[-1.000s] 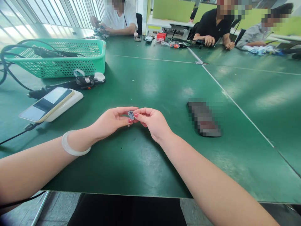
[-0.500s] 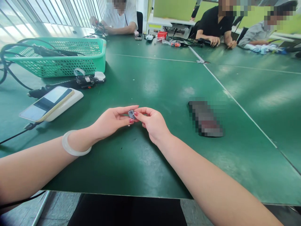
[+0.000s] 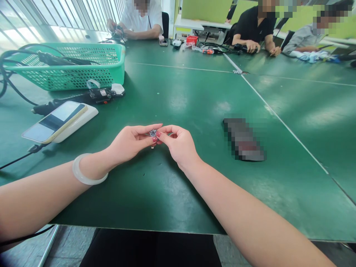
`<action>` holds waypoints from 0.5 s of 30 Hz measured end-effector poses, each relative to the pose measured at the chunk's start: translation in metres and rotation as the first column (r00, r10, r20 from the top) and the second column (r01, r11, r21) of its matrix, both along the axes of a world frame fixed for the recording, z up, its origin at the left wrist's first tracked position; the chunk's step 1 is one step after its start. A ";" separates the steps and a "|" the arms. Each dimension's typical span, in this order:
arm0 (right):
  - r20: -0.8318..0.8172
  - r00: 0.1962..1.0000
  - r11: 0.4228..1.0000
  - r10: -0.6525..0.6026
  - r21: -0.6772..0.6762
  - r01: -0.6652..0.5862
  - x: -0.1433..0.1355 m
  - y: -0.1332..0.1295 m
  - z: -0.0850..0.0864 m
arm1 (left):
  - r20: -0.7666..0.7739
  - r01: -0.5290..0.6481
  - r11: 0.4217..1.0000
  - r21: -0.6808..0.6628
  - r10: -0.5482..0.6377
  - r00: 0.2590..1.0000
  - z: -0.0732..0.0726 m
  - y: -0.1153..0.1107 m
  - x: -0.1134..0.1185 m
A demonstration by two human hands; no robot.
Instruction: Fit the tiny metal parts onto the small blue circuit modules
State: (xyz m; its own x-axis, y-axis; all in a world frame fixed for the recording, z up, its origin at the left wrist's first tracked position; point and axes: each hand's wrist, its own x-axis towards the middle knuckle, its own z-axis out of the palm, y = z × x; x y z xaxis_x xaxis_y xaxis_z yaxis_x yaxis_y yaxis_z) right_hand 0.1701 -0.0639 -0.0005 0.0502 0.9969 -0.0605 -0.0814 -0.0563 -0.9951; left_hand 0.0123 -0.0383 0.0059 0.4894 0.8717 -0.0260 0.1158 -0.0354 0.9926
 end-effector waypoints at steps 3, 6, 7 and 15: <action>0.081 0.997 0.999 -0.007 0.043 0.003 0.000 -0.001 0.000 | 0.017 -0.018 1.000 0.001 0.018 1.000 0.000 -0.001 0.000; 0.109 0.994 0.997 0.004 0.072 -0.012 0.001 -0.001 -0.002 | 0.023 -0.031 1.000 -0.003 0.031 0.999 0.002 -0.001 0.000; 0.115 0.993 0.996 0.007 0.082 -0.017 0.001 -0.001 -0.003 | 0.017 -0.032 0.999 0.007 0.031 0.999 0.003 -0.002 0.000; 0.195 0.981 0.989 -0.003 0.146 -0.026 0.004 0.003 -0.005 | -0.067 -0.022 0.997 0.080 0.027 0.997 0.005 -0.005 0.000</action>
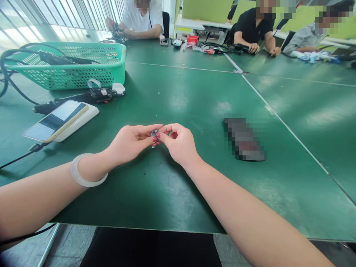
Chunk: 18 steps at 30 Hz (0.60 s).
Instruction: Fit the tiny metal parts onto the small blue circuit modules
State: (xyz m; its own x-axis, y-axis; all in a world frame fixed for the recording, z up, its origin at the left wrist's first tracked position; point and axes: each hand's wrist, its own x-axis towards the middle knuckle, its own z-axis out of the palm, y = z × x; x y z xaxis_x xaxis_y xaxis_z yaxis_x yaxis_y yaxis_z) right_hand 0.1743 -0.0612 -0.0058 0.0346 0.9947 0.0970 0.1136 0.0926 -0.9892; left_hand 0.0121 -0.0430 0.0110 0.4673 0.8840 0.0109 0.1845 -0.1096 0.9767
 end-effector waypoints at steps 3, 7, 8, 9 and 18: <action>0.012 1.000 1.000 -0.026 -0.009 0.026 0.002 0.002 -0.001 | 0.013 0.019 1.000 -0.009 -0.019 1.000 -0.002 0.000 0.001; 0.074 0.996 0.999 -0.045 0.017 0.044 0.002 0.001 0.000 | 0.028 0.034 0.999 -0.001 -0.034 0.999 -0.005 0.001 0.000; 0.109 0.992 0.998 -0.057 0.035 0.054 0.002 0.000 0.001 | 0.020 0.031 0.999 0.004 -0.032 0.999 -0.006 0.002 -0.001; 0.149 0.986 0.996 -0.074 0.061 0.065 0.001 -0.001 0.002 | 0.011 0.027 1.000 0.009 -0.027 1.000 -0.007 0.002 -0.001; 0.292 0.948 0.979 -0.129 0.192 0.074 0.000 -0.005 0.005 | 0.069 0.009 0.997 -0.078 -0.003 0.998 -0.004 0.002 -0.001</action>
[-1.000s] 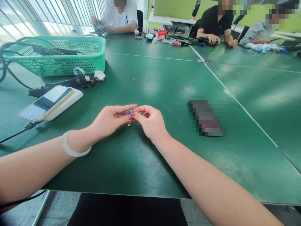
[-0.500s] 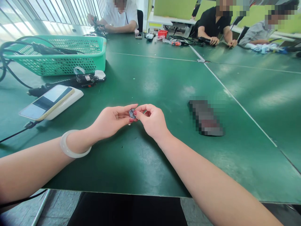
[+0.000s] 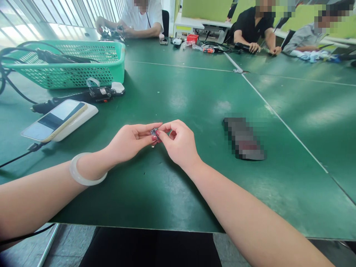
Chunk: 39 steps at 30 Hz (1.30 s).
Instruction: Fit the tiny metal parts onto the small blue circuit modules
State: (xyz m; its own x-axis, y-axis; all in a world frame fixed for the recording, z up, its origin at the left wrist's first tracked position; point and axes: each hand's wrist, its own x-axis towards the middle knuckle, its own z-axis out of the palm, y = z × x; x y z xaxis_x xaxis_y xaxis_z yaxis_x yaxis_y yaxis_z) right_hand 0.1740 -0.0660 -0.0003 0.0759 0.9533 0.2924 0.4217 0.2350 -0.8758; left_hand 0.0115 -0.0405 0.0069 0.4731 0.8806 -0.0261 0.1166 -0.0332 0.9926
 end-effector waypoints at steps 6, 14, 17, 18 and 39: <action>0.129 0.991 0.998 -0.029 -0.054 0.036 0.015 0.009 -0.006 | 0.130 -0.142 0.976 -0.164 0.164 0.978 -0.003 0.011 -0.004; 0.530 0.842 0.995 0.097 -0.083 -0.062 0.018 0.016 -0.015 | 0.195 -0.178 0.935 -0.307 0.245 0.950 -0.008 0.018 -0.006; 0.573 0.813 0.994 0.101 -0.029 -0.103 0.014 0.018 -0.016 | 0.176 -0.161 0.939 -0.305 0.222 0.959 -0.008 0.016 -0.004; 0.588 0.802 0.993 0.105 -0.015 -0.119 0.013 0.019 -0.016 | 0.172 -0.154 0.942 -0.300 0.212 0.962 -0.008 0.016 -0.004; 0.374 0.921 0.993 0.111 -0.007 -0.117 0.009 0.013 -0.010 | 0.074 -0.042 0.979 -0.200 0.058 0.996 -0.010 0.015 -0.003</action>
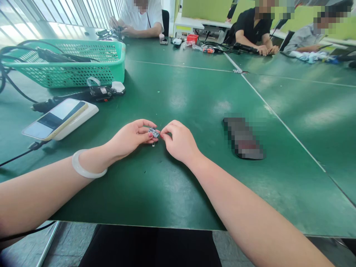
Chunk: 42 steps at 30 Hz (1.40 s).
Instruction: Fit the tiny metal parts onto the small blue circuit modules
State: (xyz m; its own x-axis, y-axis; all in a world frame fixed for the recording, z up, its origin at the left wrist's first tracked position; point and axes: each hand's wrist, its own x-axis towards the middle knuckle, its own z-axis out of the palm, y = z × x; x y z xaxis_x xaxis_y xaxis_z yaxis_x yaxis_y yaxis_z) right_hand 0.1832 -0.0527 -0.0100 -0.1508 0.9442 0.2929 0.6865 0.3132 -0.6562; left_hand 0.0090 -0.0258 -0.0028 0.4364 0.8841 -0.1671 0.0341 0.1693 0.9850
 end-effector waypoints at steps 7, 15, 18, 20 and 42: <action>-0.563 0.799 0.929 -0.211 -0.369 -0.015 -0.005 -0.009 0.014 | -0.067 0.058 0.984 0.171 -0.047 0.997 0.001 -0.005 0.002; -0.560 0.797 0.935 -0.225 -0.356 0.015 -0.008 -0.009 0.008 | -0.087 0.057 0.975 0.215 -0.039 0.995 0.002 -0.005 0.002; -0.564 0.796 0.942 -0.221 -0.334 0.025 -0.009 -0.009 0.007 | -0.073 0.059 0.978 0.199 -0.046 0.996 0.002 -0.006 0.003; -0.569 0.790 0.950 -0.229 -0.309 0.052 -0.008 -0.008 0.007 | -0.027 0.052 0.987 0.154 -0.049 0.998 0.001 -0.006 0.004; 0.216 0.974 0.996 -0.068 -0.043 0.079 0.014 0.004 -0.003 | 0.149 -0.063 0.991 -0.118 0.080 0.986 -0.001 -0.001 0.000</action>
